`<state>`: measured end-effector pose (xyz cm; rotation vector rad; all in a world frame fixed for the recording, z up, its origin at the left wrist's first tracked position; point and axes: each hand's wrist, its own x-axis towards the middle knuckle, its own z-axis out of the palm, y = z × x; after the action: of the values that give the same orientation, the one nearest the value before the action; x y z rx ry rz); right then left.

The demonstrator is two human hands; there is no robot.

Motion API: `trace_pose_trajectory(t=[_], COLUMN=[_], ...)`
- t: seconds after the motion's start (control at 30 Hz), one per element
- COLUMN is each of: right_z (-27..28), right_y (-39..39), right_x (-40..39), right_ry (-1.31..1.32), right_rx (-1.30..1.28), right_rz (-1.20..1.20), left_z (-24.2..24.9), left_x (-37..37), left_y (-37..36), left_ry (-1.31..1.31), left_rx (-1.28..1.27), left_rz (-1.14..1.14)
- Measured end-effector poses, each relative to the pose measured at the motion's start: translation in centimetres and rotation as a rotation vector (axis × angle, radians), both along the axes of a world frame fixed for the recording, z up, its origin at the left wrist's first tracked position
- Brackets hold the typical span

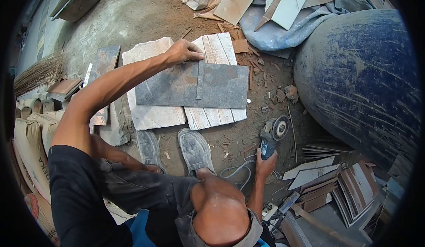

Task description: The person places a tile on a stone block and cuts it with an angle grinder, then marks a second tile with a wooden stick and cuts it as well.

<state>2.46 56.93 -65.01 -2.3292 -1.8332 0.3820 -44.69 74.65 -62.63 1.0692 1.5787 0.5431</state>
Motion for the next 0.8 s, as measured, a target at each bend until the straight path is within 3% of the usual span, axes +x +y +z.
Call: trace_pose_trajectory(t=[0.27,0.47,0.53,0.57,0.63,0.7,0.77,0.8], right_z=[-0.1,1.2,1.9,1.6,0.9,1.7,3.0,3.8], right_y=[0.1,2.2,3.1,3.3,3.4,3.5,3.4,3.5], right_x=[0.3,0.9,0.8,1.1,1.6,1.1,0.2,-0.7], right_ry=[0.008,0.224,0.333,0.335,0.362,0.408,0.449,0.536], right_rx=[0.027,-0.191,-0.271,-0.27,-0.277,-0.292,-0.322,-0.287], right_rz=[0.008,-0.041,-0.01,-0.013,0.058,0.028,0.01,-0.03], left_z=[-0.1,1.9,2.3,2.9,4.9,6.1,6.9,7.0], left_x=[-0.1,-0.2,0.3,1.1,3.9,7.0,9.1,9.5], left_y=[-0.1,-0.9,-1.6,-2.3,-4.2,-6.9,-9.9,-11.2], left_ry=[0.009,0.029,0.26,0.261,0.234,0.082,0.149,0.153], left_rx=[0.016,-0.065,0.228,0.229,0.413,0.361,0.232,0.232], left_rz=[0.005,0.05,0.083,0.08,-0.083,-0.323,-0.734,-0.723])
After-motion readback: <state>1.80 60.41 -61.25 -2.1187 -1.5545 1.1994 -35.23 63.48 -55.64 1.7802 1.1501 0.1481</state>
